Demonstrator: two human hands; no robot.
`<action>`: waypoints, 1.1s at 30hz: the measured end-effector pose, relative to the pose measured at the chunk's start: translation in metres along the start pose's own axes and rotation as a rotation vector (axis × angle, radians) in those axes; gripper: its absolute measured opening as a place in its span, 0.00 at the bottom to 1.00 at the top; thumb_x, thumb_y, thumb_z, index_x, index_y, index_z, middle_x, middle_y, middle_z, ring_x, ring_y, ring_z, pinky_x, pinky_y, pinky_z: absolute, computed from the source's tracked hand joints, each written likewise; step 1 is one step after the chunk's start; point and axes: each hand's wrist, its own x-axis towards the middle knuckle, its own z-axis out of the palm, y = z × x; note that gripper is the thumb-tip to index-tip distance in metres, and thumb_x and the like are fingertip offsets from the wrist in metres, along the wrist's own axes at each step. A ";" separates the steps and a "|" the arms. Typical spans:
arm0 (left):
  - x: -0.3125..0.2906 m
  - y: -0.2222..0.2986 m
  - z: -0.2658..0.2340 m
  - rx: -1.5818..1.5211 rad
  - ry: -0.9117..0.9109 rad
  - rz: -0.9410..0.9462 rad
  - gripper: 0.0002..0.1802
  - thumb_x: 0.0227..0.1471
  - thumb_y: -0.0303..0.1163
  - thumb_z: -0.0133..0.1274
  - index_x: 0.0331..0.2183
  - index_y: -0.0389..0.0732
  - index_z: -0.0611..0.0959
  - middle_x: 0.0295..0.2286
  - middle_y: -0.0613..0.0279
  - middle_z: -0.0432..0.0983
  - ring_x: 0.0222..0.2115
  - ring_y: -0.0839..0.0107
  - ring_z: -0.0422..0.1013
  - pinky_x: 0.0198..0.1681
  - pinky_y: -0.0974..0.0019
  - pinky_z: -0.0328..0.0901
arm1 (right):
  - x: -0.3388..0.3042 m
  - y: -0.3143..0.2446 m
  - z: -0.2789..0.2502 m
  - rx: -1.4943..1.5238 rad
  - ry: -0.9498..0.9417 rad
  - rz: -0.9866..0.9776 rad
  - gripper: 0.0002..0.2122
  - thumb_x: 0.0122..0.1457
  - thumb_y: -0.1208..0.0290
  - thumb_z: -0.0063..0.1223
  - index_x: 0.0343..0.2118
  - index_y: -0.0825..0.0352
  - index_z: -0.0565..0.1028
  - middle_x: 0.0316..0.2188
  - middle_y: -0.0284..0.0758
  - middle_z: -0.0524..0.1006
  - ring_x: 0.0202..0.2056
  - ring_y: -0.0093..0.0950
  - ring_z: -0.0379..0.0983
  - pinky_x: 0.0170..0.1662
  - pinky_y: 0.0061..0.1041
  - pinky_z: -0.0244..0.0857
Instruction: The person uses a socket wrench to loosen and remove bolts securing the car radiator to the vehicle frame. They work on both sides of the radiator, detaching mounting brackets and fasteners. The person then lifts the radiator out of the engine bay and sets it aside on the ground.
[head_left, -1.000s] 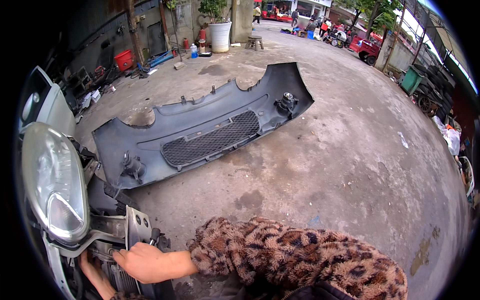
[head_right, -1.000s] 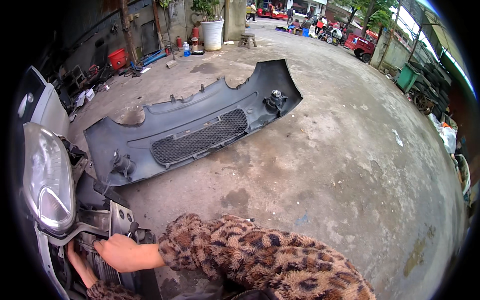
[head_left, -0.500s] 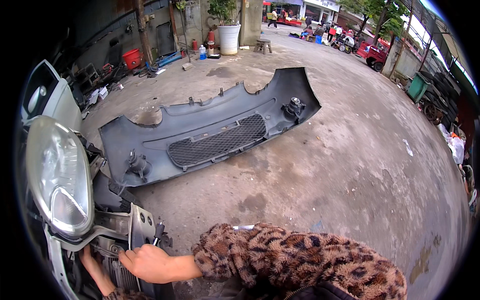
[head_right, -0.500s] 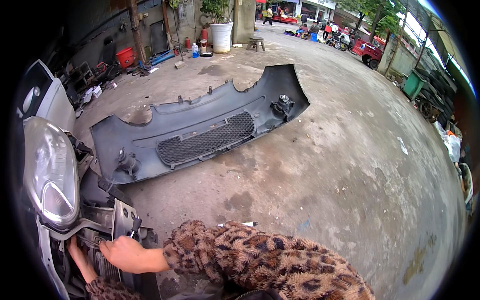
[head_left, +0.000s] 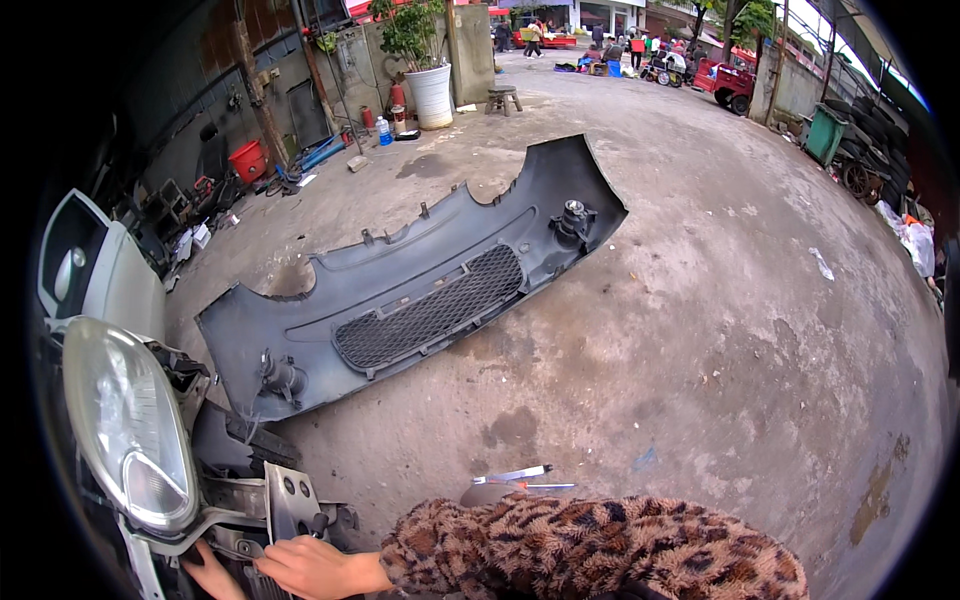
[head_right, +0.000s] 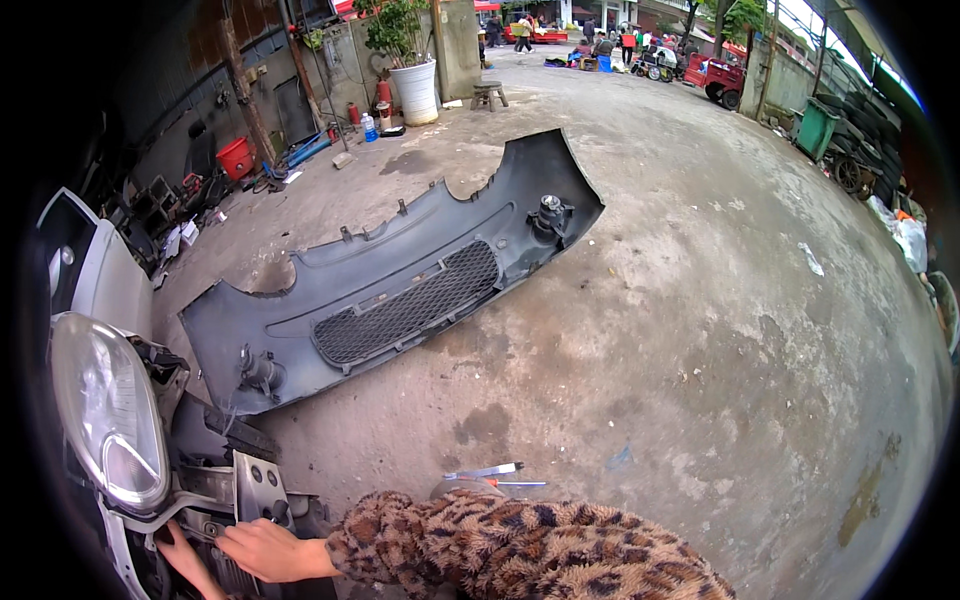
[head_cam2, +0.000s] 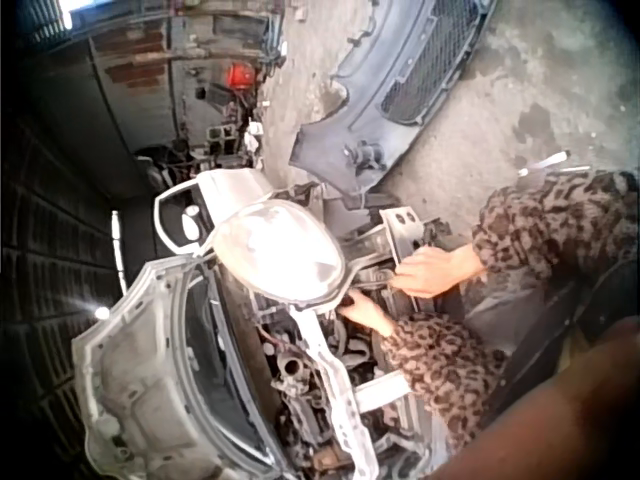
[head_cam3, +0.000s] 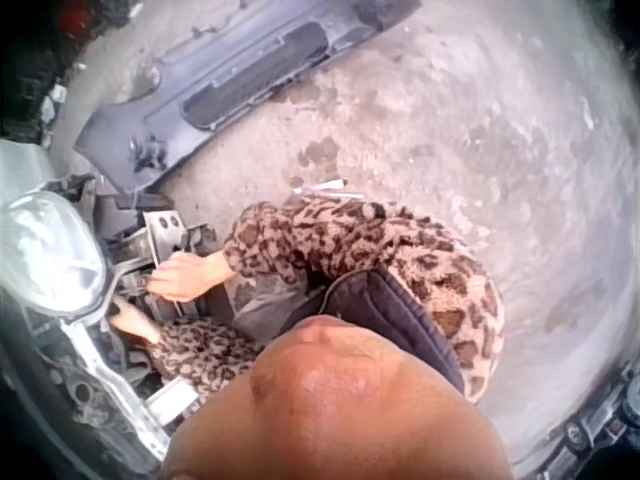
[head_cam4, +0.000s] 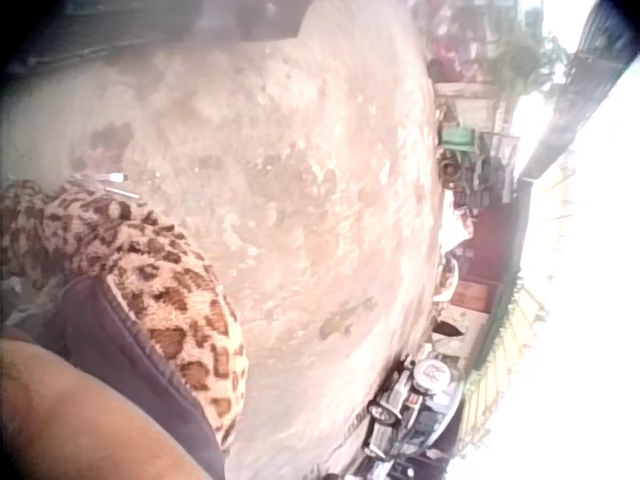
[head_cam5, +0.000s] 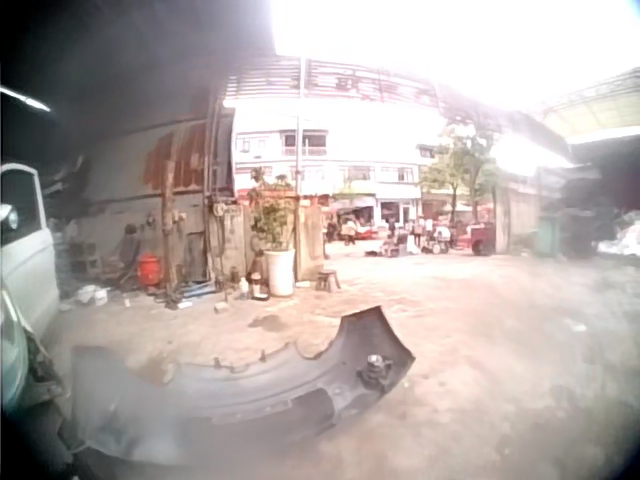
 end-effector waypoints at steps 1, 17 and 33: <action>-0.014 0.013 -0.008 0.157 0.002 -0.012 0.22 0.58 0.31 0.46 0.52 0.30 0.69 0.50 0.45 0.67 0.51 0.54 0.64 0.54 0.58 0.57 | -0.002 0.002 -0.004 0.021 0.019 -0.050 0.16 0.48 0.72 0.53 0.39 0.73 0.69 0.29 0.39 0.69 0.29 0.37 0.70 0.28 0.32 0.63; -0.038 0.043 0.004 0.512 -0.076 0.360 0.21 0.54 0.20 0.41 0.50 0.24 0.69 0.49 0.33 0.64 0.49 0.41 0.61 0.54 0.54 0.56 | -0.025 0.009 0.029 0.624 0.196 0.456 0.12 0.56 0.68 0.53 0.38 0.67 0.65 0.22 0.40 0.73 0.21 0.40 0.71 0.25 0.37 0.62; -0.040 0.032 0.035 0.391 0.137 0.184 0.21 0.54 0.28 0.42 0.48 0.27 0.74 0.45 0.36 0.71 0.45 0.44 0.67 0.51 0.56 0.60 | 0.008 0.014 -0.010 0.353 -0.032 0.423 0.10 0.47 0.72 0.56 0.29 0.70 0.69 0.20 0.40 0.74 0.27 0.35 0.74 0.29 0.34 0.62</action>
